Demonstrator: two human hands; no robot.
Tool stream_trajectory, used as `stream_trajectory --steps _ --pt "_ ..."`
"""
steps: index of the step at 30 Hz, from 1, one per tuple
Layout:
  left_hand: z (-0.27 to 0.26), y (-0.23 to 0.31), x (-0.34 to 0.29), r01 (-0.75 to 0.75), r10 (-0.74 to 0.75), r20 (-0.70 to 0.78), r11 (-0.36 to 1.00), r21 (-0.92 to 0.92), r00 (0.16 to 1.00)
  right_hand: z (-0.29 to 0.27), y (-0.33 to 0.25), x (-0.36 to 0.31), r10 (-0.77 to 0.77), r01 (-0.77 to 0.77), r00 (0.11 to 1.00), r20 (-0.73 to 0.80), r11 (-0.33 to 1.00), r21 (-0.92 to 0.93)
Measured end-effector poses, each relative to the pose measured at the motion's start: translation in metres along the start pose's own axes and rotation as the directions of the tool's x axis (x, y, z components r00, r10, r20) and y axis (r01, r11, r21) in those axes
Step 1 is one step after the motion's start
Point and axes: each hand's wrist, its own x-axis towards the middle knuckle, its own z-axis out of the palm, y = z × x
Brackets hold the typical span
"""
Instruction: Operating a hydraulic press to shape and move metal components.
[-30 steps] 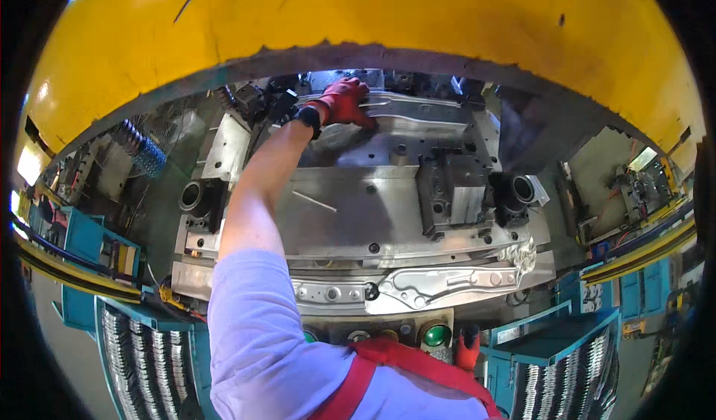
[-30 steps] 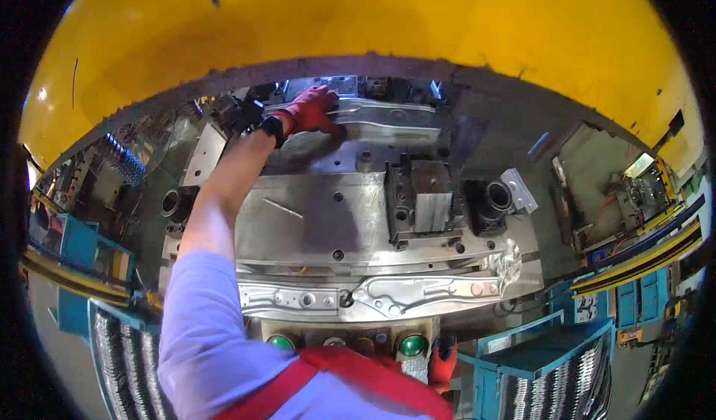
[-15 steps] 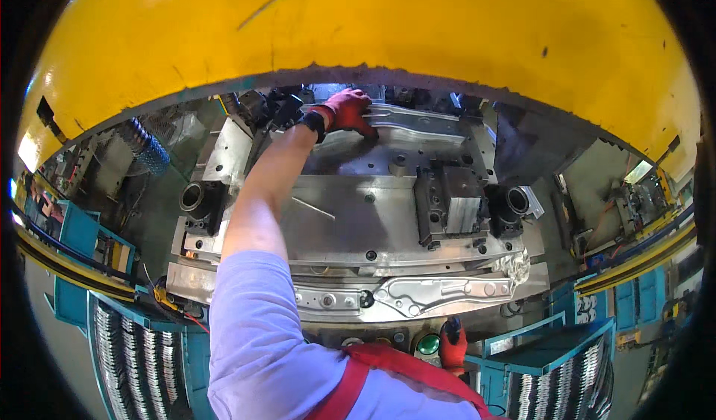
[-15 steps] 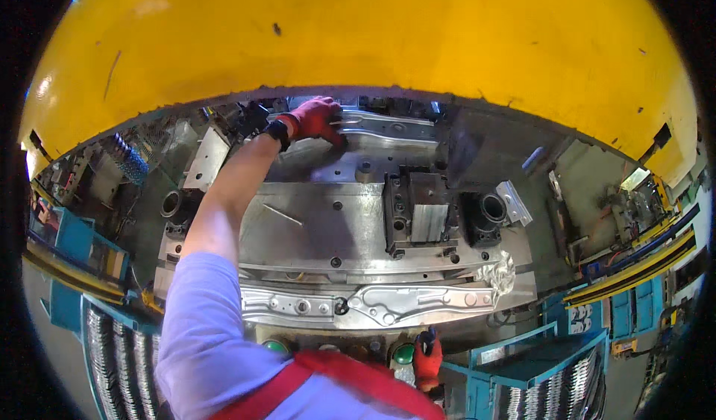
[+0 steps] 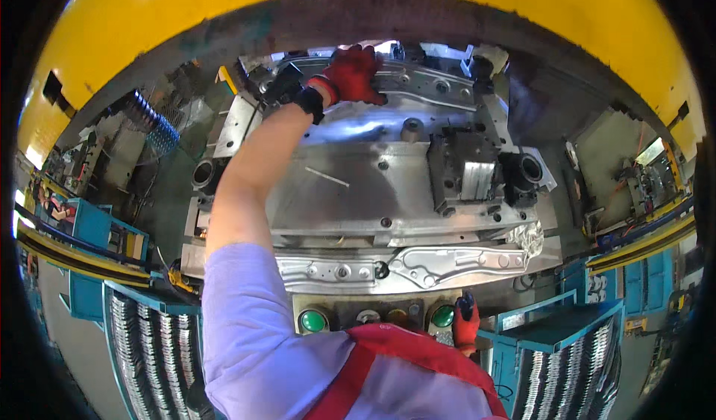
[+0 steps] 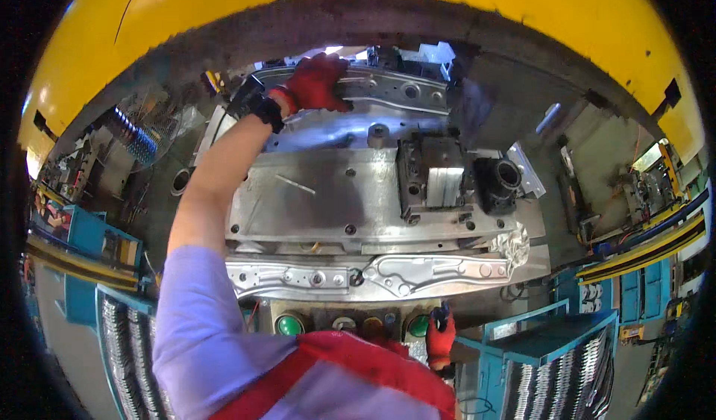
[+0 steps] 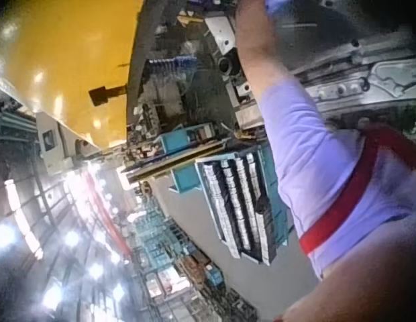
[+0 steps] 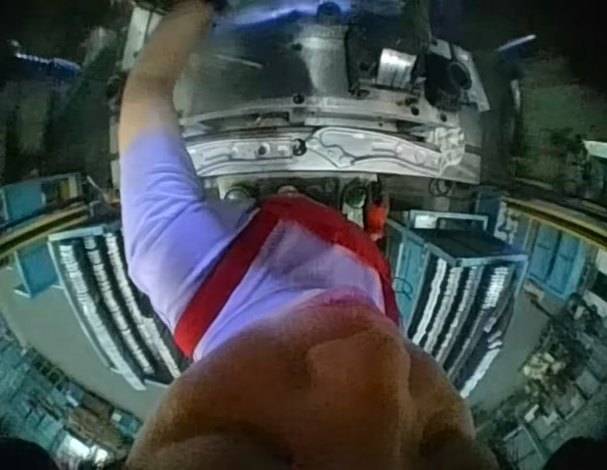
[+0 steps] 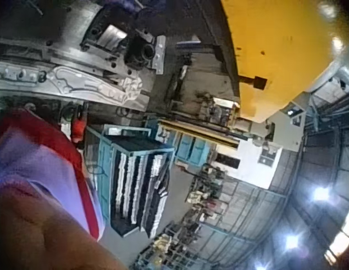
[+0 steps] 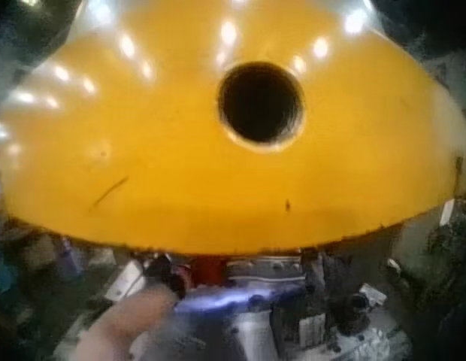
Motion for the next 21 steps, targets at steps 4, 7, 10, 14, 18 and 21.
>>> stream_trajectory --steps 4,7,10,14,18,21 --pt "-0.032 0.031 -0.044 0.024 -0.017 -0.066 0.995 0.099 0.998 -0.006 -0.017 0.008 0.033 -0.032 0.999 0.009 0.998 -0.057" --pt "-0.055 0.045 -0.099 0.036 -0.027 -0.282 0.999 0.027 0.959 -0.013 -0.028 0.042 0.016 -0.020 0.992 0.127 0.999 0.028" --pt "-0.080 0.062 -0.162 0.136 -0.146 -0.119 0.987 -0.090 0.982 -0.009 -0.029 0.083 -0.348 0.393 0.910 0.225 0.897 -0.203" --pt "-0.090 0.087 -0.247 0.145 -0.125 0.092 0.955 -0.260 0.988 -0.007 -0.029 0.130 -0.300 0.736 0.676 0.673 0.313 -0.600" --pt "-0.070 0.119 -0.316 0.237 -0.143 0.362 0.943 -0.232 0.921 0.003 -0.028 0.153 -0.091 0.748 0.663 0.743 0.139 -0.649" --pt "-0.045 0.135 -0.353 0.362 -0.251 0.433 0.912 -0.194 0.866 0.006 -0.024 0.157 -0.114 0.733 0.680 0.724 0.076 -0.676"
